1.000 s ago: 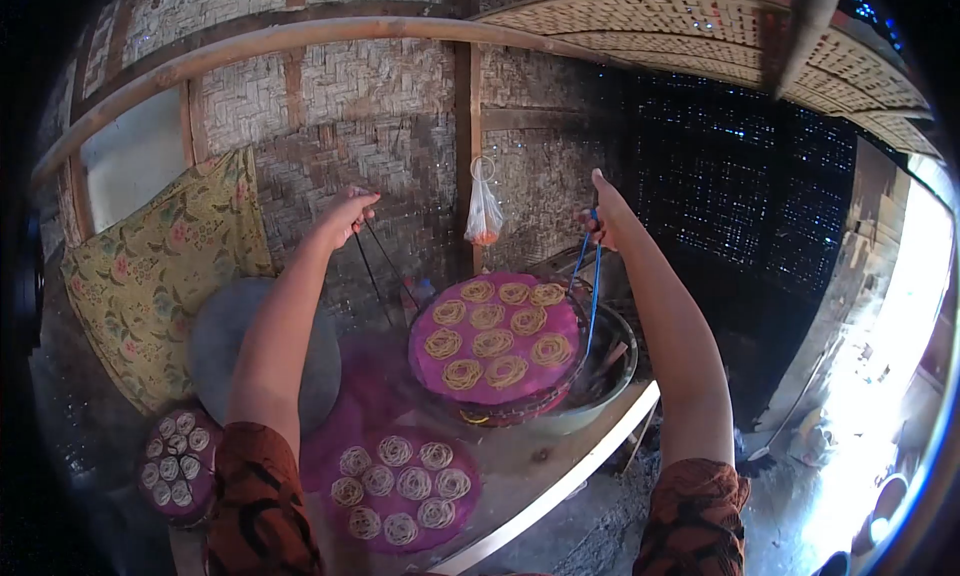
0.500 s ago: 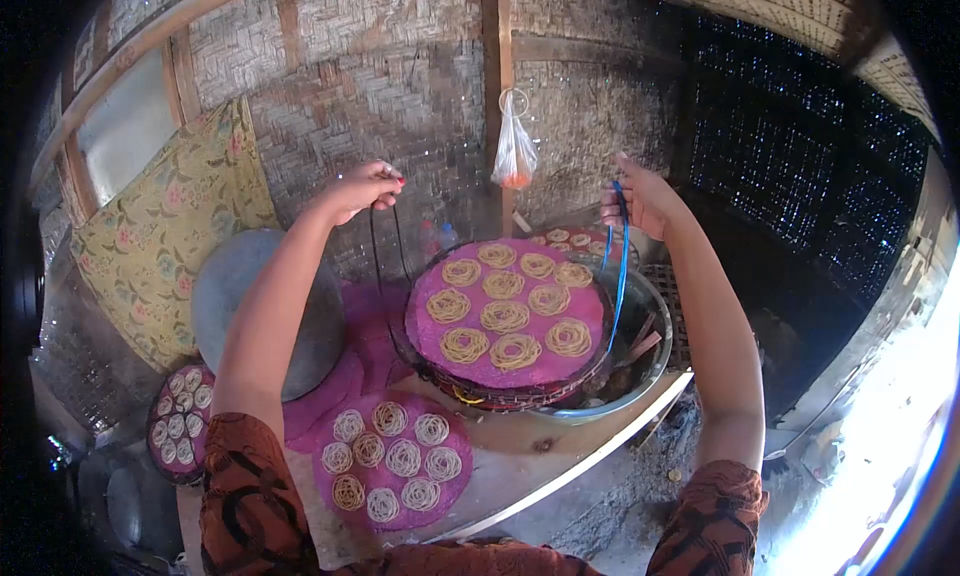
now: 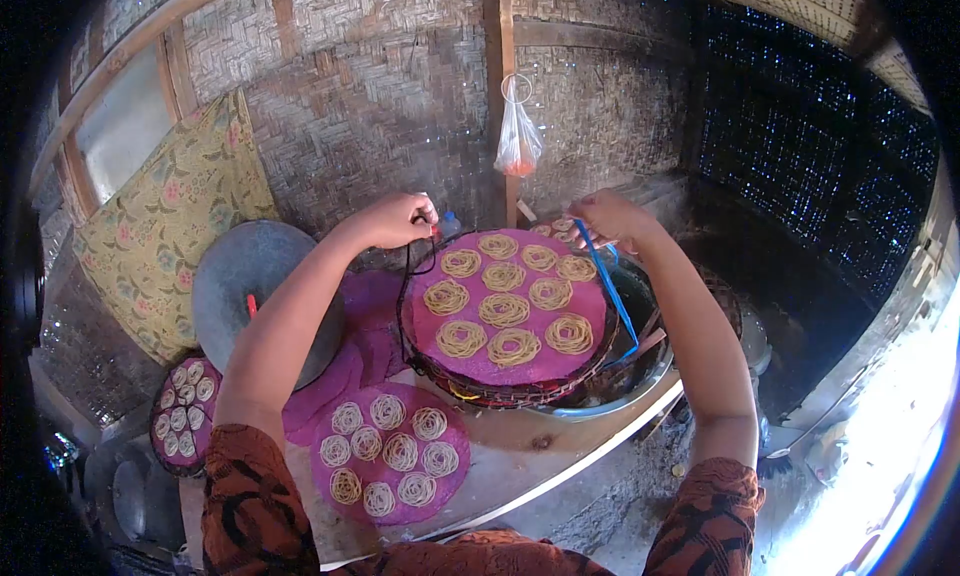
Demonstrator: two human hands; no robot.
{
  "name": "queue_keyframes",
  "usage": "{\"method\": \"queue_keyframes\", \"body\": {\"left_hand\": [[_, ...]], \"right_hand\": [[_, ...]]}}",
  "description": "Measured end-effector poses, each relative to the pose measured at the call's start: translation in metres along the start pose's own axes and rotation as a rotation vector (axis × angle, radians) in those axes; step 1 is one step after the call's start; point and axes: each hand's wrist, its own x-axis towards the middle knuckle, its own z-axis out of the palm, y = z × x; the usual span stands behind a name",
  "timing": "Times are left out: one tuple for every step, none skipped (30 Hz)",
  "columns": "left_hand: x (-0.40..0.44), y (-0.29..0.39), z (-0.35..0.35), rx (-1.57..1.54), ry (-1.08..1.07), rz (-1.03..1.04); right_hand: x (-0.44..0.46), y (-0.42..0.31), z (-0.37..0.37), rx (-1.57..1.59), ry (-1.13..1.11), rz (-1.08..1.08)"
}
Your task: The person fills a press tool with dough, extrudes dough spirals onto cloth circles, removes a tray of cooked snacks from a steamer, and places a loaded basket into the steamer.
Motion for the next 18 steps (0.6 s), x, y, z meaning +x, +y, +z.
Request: {"method": "queue_keyframes", "body": {"left_hand": [[-0.001, 0.005, 0.003, 0.035, -0.022, -0.004], [-0.001, 0.005, 0.010, 0.033, -0.023, -0.006], [-0.003, 0.010, 0.015, 0.017, -0.060, 0.022], [-0.006, 0.015, 0.018, 0.002, -0.095, 0.050], [-0.008, 0.019, 0.021, -0.004, -0.188, 0.024], [-0.008, 0.020, 0.027, -0.004, -0.187, 0.020], [-0.008, 0.017, 0.034, 0.052, -0.164, 0.077], [-0.009, 0.017, 0.039, 0.106, -0.142, 0.134], [-0.014, 0.024, 0.037, 0.185, -0.157, 0.084], [-0.020, 0.030, 0.033, 0.182, -0.156, 0.078], [-0.027, 0.034, 0.029, 0.208, -0.138, 0.063], [-0.032, 0.034, 0.028, 0.235, -0.119, 0.047], [-0.037, 0.030, 0.027, 0.232, -0.117, 0.034], [-0.044, 0.024, 0.027, 0.254, -0.073, 0.051], [-0.053, 0.018, 0.027, 0.275, -0.033, 0.067], [-0.066, 0.018, 0.022, 0.269, -0.035, 0.049], [-0.082, 0.018, 0.016, 0.259, -0.035, 0.036], [-0.100, 0.021, 0.008, 0.251, -0.034, 0.024]], "right_hand": [[0.003, 0.004, 0.003, -0.041, -0.006, -0.027], [0.010, 0.013, 0.006, -0.042, -0.009, -0.026], [0.013, 0.017, 0.014, -0.228, -0.072, -0.281], [0.015, 0.021, 0.019, -0.324, -0.111, -0.409], [0.016, 0.025, 0.025, -0.413, -0.139, -0.541], [0.004, 0.007, 0.043, -0.411, -0.122, -0.359], [-0.004, -0.002, 0.060, -0.408, -0.106, -0.175], [-0.005, 0.002, 0.073, -0.408, -0.109, -0.176], [-0.003, 0.010, 0.086, -0.617, -0.094, -0.216], [0.001, 0.017, 0.097, -0.825, -0.079, -0.259], [0.008, 0.023, 0.106, -0.827, -0.086, -0.264], [0.011, 0.023, 0.115, -0.974, -0.140, -0.269], [0.015, 0.023, 0.122, -1.121, -0.195, -0.278], [0.017, 0.023, 0.124, -1.124, -0.208, -0.289], [0.008, 0.012, 0.123, -1.033, -0.193, -0.325], [0.000, 0.003, 0.122, -0.941, -0.181, -0.358], [-0.006, -0.003, 0.123, -0.940, -0.200, -0.366], [-0.011, -0.009, 0.124, -0.871, -0.132, -0.364]]}}
